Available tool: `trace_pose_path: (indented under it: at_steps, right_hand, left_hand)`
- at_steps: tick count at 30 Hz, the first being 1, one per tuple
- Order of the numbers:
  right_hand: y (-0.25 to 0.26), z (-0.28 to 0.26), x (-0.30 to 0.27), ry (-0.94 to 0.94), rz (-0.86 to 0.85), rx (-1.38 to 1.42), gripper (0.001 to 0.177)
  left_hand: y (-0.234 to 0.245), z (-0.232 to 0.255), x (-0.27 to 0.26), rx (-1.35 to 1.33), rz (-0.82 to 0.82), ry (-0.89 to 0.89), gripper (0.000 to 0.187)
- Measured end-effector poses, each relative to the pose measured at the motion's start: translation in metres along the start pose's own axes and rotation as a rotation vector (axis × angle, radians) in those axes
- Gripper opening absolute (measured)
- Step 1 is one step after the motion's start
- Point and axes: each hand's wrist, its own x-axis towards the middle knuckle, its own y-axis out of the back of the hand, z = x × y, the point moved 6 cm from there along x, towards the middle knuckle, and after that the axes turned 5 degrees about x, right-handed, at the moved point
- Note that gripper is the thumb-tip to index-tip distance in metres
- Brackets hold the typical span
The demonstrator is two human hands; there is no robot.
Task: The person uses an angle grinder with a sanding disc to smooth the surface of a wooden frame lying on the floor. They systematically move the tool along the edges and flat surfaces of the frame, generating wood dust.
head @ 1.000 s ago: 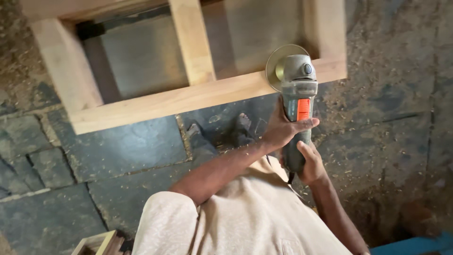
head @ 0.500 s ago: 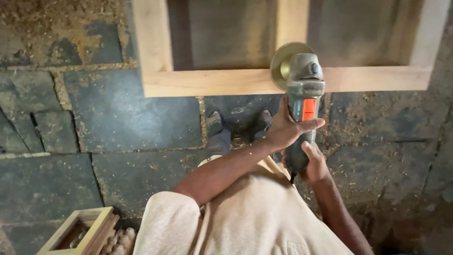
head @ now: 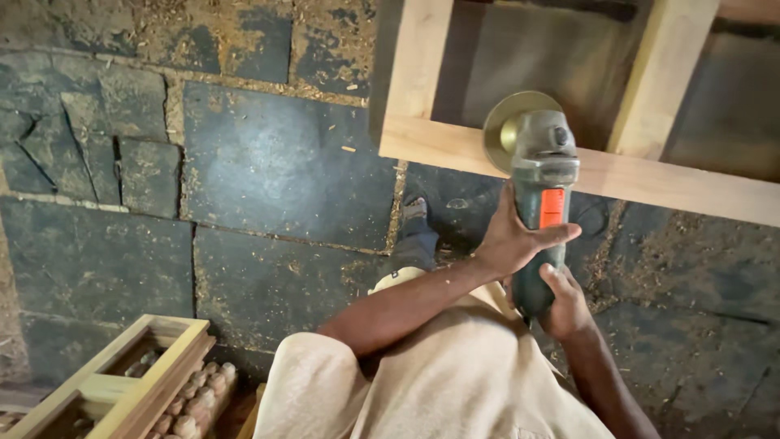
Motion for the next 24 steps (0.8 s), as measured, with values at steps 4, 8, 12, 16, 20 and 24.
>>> trace_pose_path:
  at_steps: [4,8,12,16,20,24]
  right_hand:
    - [-0.021,0.012,0.014,-0.085,0.056,-0.02,0.051]
    - [-0.06,0.014,0.033,-0.157,-0.035,-0.14,0.061]
    - [-0.091,0.021,0.053,-0.273,0.058,-0.241,0.083]
    - [-0.114,0.014,0.066,-0.218,-0.105,-0.387,0.086]
    - [-0.098,0.007,0.055,-0.246,-0.073,-0.345,0.085]
    - [-0.063,0.0,0.037,-0.293,-0.043,-0.321,0.085]
  left_hand:
    - [0.032,0.006,-0.007,-0.15,-0.017,0.008,0.085]
    - [0.071,0.015,-0.015,-0.315,0.08,0.053,0.08]
    - [0.116,0.026,-0.026,-0.285,0.195,0.042,0.081]
    - [0.133,0.024,-0.03,-0.333,0.247,0.051,0.067]
    - [0.114,0.019,-0.036,-0.366,0.289,0.039,0.064]
    - [0.081,0.005,-0.044,-0.299,0.34,0.151,0.066]
